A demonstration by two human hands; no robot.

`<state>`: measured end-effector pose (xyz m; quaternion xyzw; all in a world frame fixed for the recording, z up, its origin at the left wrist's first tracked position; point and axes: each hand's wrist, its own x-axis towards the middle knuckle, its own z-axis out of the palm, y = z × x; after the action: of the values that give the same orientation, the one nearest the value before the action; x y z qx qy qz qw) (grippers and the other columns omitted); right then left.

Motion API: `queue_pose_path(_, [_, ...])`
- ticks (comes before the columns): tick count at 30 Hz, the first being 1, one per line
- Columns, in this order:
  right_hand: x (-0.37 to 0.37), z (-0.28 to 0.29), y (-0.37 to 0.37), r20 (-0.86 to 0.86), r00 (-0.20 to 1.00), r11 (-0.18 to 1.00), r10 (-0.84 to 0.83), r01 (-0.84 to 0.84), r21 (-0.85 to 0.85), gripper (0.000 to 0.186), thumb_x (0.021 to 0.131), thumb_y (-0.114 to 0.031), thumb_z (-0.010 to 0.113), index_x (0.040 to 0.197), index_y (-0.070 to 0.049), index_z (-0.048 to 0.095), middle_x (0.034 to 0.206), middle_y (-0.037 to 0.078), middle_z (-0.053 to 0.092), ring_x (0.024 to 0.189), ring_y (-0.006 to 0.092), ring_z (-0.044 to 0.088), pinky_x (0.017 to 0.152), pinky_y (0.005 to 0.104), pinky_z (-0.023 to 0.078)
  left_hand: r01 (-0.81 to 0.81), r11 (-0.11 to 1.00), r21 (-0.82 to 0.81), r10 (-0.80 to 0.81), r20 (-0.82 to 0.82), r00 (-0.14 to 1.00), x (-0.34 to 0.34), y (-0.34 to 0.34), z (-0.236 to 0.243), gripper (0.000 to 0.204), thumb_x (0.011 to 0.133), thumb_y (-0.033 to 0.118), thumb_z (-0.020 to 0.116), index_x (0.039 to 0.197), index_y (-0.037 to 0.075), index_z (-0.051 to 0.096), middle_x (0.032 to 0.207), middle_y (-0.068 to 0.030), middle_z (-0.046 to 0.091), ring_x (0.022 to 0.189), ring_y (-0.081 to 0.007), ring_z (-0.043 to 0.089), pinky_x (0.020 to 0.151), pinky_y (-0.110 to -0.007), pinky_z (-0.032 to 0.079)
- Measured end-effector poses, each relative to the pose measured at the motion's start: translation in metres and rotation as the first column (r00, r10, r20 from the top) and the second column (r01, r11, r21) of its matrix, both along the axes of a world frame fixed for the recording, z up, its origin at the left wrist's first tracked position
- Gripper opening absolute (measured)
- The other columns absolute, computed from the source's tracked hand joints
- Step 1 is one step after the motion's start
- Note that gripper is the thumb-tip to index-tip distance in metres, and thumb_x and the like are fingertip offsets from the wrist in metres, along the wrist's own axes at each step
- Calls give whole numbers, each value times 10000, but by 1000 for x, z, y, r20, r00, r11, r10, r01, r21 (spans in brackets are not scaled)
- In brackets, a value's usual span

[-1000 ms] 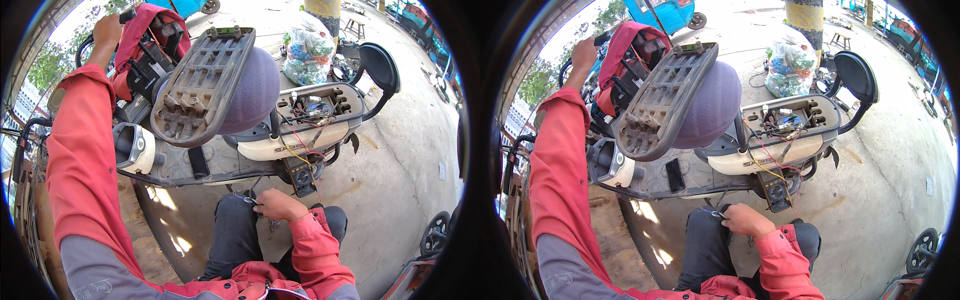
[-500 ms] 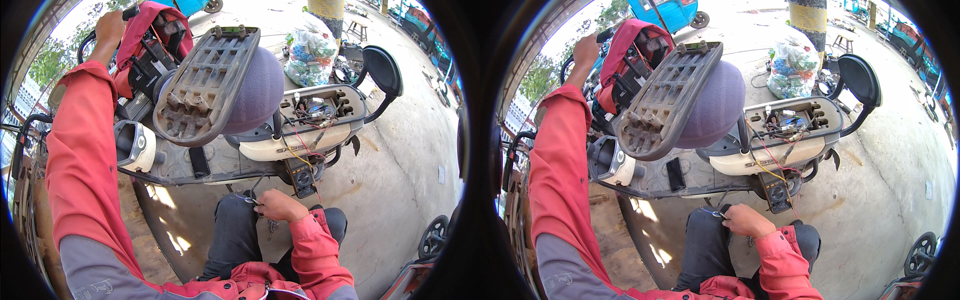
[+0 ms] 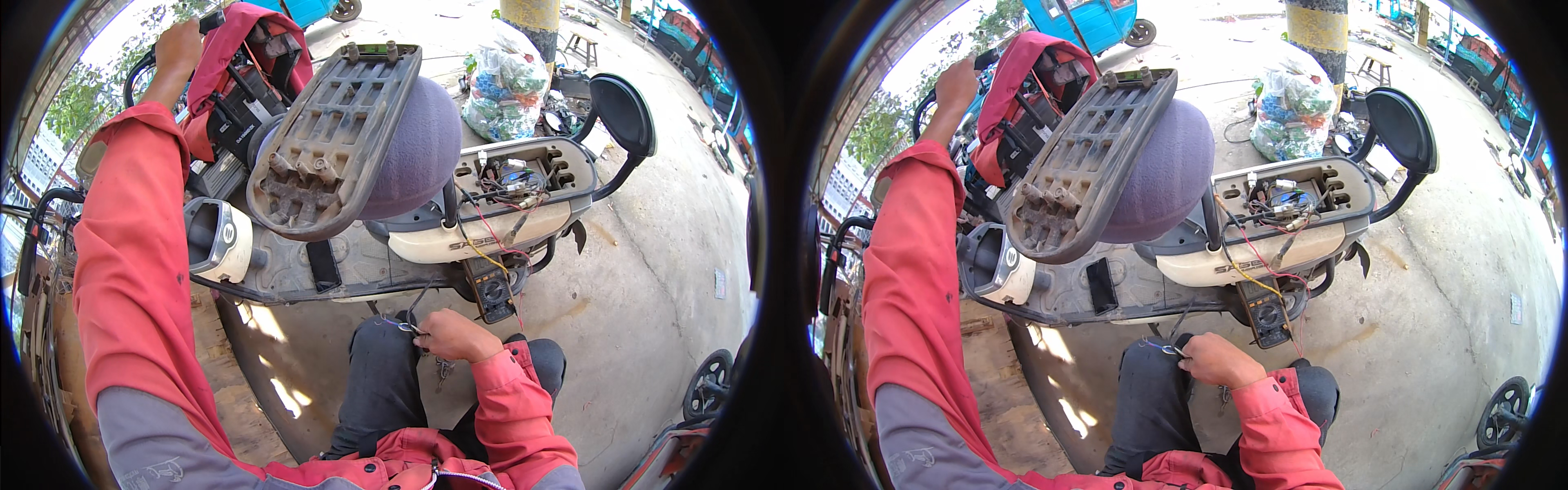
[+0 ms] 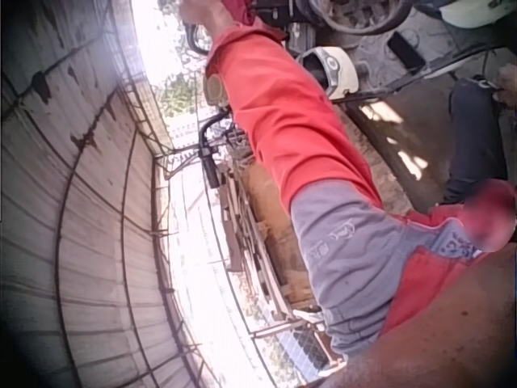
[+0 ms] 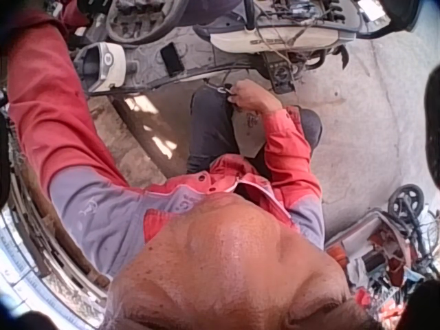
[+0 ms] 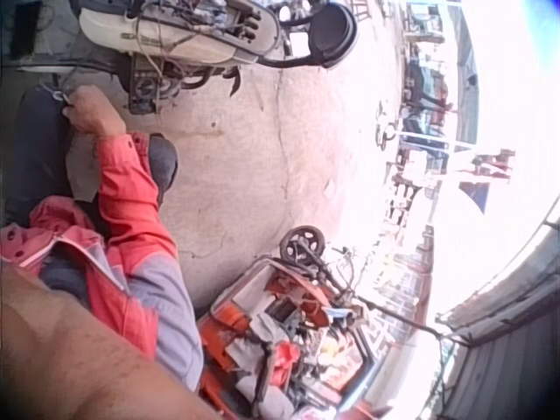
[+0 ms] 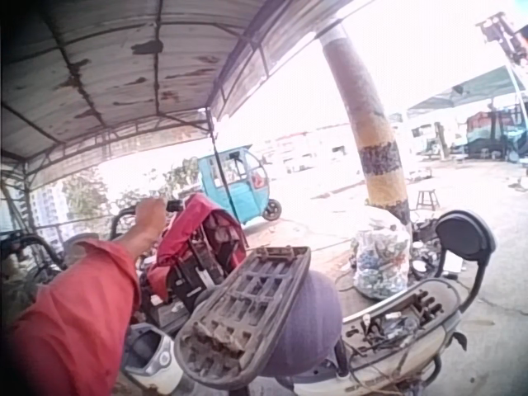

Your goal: The person is sitting on the ground and working on the wiring of a scooter. They are using a multimeter to test the electrical connections and appear to be troubleshooting an issue.

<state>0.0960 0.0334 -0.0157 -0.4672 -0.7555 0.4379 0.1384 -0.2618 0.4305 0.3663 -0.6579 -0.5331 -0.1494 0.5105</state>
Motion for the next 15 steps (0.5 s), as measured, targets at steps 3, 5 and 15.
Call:
queue_pose_path(3, [1,1,0,3,1000,1000,-3,3,-3,262,874,-245,671,826,11,701,768,252,647,752,453,625,682,505,480,22,1000,12,-23,18,1000,4,-4,-1,222,913,208,637,1075,64,682,924,-213,714,895,-418,703,795,-501,566])
queue_pose_path(5, [1,1,0,0,1000,1000,-2,2,-2,261,874,-243,671,823,12,699,766,252,647,750,453,624,680,506,479,14,1000,4,-14,17,1000,6,-8,-1,229,914,209,637,1088,67,684,931,-210,718,900,-414,705,797,-500,567])
queue_pose_path(15, [1,-1,0,8,1000,1000,-1,1,8,257,869,-240,670,827,11,701,774,247,654,758,446,631,691,499,488,-50,999,7,49,45,998,15,-16,-1,229,907,223,652,1072,70,697,920,-200,723,907,-403,708,793,-498,572])
